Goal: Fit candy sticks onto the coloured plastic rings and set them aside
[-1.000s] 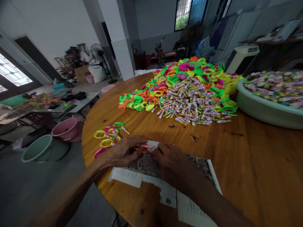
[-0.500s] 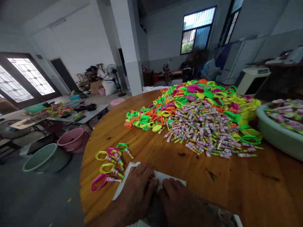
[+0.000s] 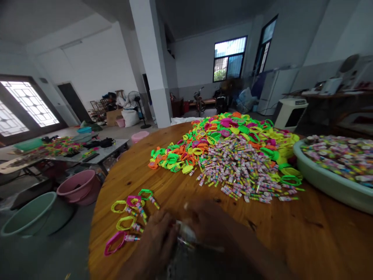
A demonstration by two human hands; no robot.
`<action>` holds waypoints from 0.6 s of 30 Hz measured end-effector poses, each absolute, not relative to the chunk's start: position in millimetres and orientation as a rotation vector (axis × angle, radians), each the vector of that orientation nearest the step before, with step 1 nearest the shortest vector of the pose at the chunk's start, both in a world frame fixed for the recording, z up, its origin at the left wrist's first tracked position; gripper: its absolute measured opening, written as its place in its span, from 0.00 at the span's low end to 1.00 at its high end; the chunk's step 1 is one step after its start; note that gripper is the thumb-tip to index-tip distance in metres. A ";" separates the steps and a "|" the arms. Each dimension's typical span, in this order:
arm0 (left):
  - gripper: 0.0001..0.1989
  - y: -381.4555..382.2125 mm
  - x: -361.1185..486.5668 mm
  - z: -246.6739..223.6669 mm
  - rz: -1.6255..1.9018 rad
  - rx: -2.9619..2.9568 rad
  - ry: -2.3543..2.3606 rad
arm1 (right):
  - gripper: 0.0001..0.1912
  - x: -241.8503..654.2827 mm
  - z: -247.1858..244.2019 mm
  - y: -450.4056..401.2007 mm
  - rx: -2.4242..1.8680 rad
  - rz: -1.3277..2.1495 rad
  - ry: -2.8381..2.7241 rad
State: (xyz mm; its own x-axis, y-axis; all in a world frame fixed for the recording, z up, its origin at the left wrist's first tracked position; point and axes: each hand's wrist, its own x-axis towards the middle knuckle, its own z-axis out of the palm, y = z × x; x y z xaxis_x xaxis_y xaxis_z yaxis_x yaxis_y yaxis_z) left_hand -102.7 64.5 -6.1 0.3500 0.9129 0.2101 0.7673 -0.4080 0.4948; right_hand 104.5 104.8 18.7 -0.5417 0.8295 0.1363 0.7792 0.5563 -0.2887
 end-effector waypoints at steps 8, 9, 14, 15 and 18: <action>0.13 85.4 -174.8 1.9 0.516 2.656 1.847 | 0.15 87.0 24.4 218.2 -1.494 -0.175 -2.523; 0.13 87.4 -179.5 1.2 0.497 2.675 1.859 | 0.13 85.7 22.5 222.0 -1.489 -0.198 -2.543; 0.13 96.9 -192.5 -4.2 0.512 2.725 1.858 | 0.13 84.0 18.2 219.8 -1.451 -0.274 -2.591; 0.12 97.5 -193.5 -3.5 0.544 2.736 1.856 | 0.13 83.8 18.1 216.3 -1.449 -0.272 -2.591; 0.11 94.7 -190.0 3.7 0.723 2.745 1.770 | 0.10 81.2 18.8 195.6 -1.469 -0.230 -2.560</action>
